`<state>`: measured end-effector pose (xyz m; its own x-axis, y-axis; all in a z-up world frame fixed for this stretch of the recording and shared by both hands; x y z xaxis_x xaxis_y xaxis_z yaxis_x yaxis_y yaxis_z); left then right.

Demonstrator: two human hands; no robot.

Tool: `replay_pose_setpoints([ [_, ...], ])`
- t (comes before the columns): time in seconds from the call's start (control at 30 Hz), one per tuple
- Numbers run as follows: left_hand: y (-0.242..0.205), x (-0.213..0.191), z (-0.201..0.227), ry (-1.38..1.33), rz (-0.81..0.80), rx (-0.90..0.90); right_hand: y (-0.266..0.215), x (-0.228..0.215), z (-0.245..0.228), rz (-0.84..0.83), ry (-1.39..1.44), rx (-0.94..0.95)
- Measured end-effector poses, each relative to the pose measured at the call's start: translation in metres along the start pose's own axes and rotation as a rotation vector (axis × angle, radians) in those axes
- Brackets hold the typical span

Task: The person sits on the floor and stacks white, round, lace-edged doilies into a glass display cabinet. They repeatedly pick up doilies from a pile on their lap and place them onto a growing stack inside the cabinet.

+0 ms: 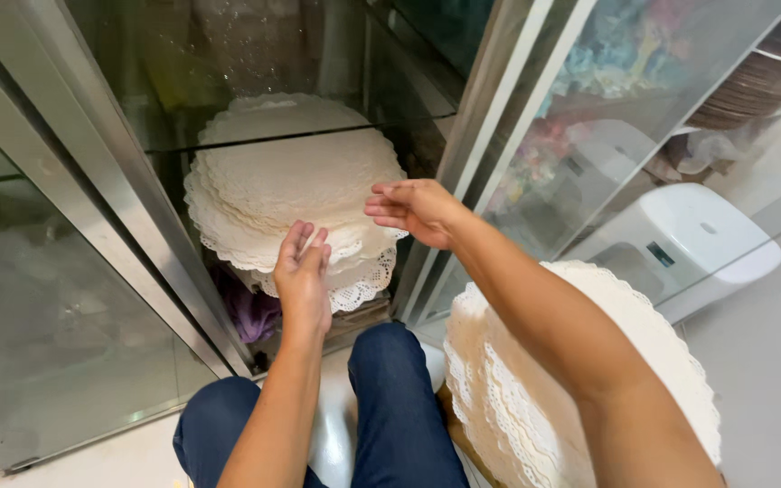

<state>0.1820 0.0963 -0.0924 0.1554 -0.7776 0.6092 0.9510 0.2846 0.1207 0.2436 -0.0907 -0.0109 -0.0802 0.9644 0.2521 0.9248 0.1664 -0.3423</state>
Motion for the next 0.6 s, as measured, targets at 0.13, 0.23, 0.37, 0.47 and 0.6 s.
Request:
replay_pose_setpoints([
  [0.13, 0.026, -0.019, -0.005, -0.016, 0.034, 0.006, 0.069, -0.002, 0.027, -0.038, 0.102, 0.084],
  [0.23, 0.035, -0.021, -0.003, 0.024, 0.017, 0.0, 0.108, -0.01, 0.047, -0.033, 0.137, 0.146],
  [0.37, 0.042, -0.025, -0.009, 0.068, 0.016, -0.022, 0.137, -0.018, 0.06, 0.009, 0.227, 0.166],
  [0.47, 0.051, -0.033, -0.02, 0.064, 0.027, -0.084, 0.139, -0.01, 0.06, 0.047, 0.245, 0.167],
  [0.6, 0.056, -0.04, -0.027, 0.056, 0.037, -0.131, 0.126, 0.011, 0.055, 0.095, 0.25, 0.164],
])
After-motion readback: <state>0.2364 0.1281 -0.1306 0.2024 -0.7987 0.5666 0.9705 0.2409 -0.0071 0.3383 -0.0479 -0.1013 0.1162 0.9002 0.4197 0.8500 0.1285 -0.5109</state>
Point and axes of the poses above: each hand's wrist, its own y-axis towards the middle knuckle, its own x-axis out of the palm, z = x × y, the point moved 1 cm from there along y, towards the middle knuckle, and after that the axes turned 6 degrees about x, right-handed, at the moved point
